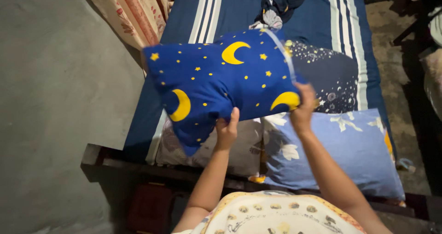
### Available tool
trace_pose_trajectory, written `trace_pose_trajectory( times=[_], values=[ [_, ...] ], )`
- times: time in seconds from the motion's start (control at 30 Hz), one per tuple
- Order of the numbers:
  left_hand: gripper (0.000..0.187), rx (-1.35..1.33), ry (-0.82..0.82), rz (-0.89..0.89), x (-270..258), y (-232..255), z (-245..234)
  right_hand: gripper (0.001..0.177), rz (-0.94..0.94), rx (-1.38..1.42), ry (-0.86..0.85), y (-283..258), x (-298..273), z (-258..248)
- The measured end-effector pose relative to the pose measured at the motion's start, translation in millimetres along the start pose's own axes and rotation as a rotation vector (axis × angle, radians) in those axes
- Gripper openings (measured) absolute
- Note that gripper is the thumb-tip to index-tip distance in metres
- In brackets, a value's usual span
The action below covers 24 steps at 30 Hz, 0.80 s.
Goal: The person fluffs, flips, pats, and arranges pillows on a bed by hand.
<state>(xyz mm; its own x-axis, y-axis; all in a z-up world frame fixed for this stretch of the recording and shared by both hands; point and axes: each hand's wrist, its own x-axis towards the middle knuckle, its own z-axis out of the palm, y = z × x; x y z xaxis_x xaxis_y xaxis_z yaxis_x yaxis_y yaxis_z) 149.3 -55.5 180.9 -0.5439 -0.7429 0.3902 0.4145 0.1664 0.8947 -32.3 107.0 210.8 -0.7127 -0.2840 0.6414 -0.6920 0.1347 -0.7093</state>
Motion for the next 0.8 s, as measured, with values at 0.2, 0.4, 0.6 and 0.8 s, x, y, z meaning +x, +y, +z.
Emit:
trace_pose_trajectory(
  times=[0.2,0.4,0.6,0.8],
  values=[
    [0.045,0.038,-0.333,-0.186,-9.5,-1.5,14.7,0.035,-0.16,-0.32,0.195,-18.9,-3.5,-88.5],
    [0.063,-0.115,-0.688,-0.471,-52.4,-40.4,78.3,0.028,-0.04,-0.567,0.206,33.5,-69.0,-178.4],
    [0.053,0.017,-1.125,-1.147,-92.3,-135.9,82.6,0.048,0.518,-0.854,-0.187,110.3,-135.0,-235.7],
    [0.05,0.46,-0.106,-0.643,-53.4,-204.3,16.8,0.087,0.598,-0.637,-0.655,171.4,-125.1,-294.2]
  ],
)
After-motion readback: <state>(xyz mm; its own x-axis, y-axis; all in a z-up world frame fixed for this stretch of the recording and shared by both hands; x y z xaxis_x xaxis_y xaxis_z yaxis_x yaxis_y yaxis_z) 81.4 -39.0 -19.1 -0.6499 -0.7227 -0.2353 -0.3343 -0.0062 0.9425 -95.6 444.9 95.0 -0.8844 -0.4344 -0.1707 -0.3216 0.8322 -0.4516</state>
